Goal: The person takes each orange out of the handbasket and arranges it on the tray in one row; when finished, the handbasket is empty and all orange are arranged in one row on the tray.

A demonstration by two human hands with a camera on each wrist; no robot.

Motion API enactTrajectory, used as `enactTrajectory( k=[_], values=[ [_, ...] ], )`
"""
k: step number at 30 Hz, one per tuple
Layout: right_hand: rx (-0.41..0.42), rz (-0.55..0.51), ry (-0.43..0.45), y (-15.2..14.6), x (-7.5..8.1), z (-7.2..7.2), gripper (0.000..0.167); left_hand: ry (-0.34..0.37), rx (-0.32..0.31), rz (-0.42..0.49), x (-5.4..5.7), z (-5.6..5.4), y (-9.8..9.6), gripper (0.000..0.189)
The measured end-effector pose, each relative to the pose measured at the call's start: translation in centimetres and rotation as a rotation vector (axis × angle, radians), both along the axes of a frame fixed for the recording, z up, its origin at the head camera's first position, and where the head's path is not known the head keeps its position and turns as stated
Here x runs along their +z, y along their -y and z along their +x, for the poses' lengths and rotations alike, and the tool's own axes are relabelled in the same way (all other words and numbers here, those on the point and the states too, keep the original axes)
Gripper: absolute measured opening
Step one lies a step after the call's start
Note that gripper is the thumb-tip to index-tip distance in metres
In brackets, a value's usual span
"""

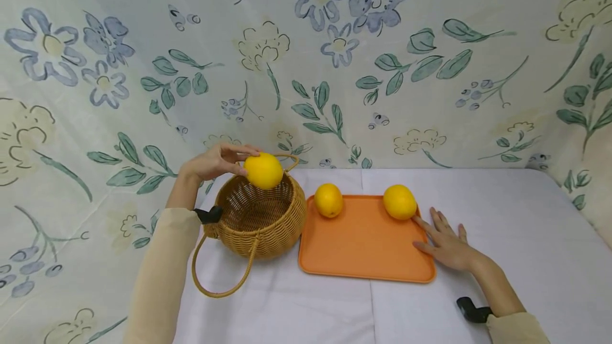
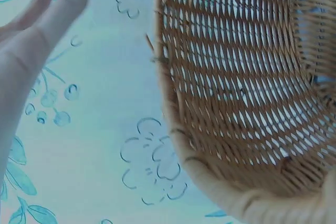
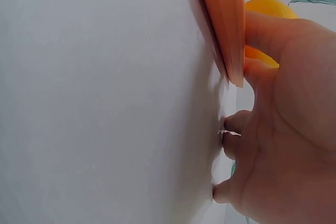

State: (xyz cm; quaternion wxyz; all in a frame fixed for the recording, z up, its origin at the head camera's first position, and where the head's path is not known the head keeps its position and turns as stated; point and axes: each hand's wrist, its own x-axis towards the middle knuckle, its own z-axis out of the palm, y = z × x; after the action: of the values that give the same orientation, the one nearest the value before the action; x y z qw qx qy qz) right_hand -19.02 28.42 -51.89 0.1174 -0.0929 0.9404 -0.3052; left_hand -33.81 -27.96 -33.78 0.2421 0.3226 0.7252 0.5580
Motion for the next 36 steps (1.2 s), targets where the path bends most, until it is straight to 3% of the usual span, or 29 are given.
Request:
enactTrajectory(
  k=[6, 11, 18, 24, 29, 36],
  values=[
    [-0.003, 0.0, -0.001, 0.0, 0.1, 0.0, 0.083, -0.072, 0.066, 0.176, 0.2, 0.6, -1.7, 0.054],
    [-0.003, -0.004, 0.004, 0.1, 0.2, 0.0, 0.083, -0.099, 0.156, 0.239, 0.7, 1.8, -4.0, 0.051],
    [-0.006, -0.002, -0.004, 0.1, 0.2, 0.0, 0.082, -0.108, 0.292, 0.184, 2.2, 5.0, -8.6, 0.044],
    [-0.003, -0.003, -0.004, 0.0, 0.1, 0.0, 0.082, -0.127, 0.417, 0.114, 2.6, 7.4, -12.8, 0.045],
    [-0.006, -0.004, 0.0, -0.1, 0.0, 0.0, 0.082, -0.155, 0.503, 0.06, 1.5, 8.5, -16.7, 0.044],
    [-0.01, -0.006, 0.004, -0.1, 0.0, -0.1, 0.082, -0.188, 0.642, 0.017, -2.7, 8.5, -21.9, 0.04]
  ],
)
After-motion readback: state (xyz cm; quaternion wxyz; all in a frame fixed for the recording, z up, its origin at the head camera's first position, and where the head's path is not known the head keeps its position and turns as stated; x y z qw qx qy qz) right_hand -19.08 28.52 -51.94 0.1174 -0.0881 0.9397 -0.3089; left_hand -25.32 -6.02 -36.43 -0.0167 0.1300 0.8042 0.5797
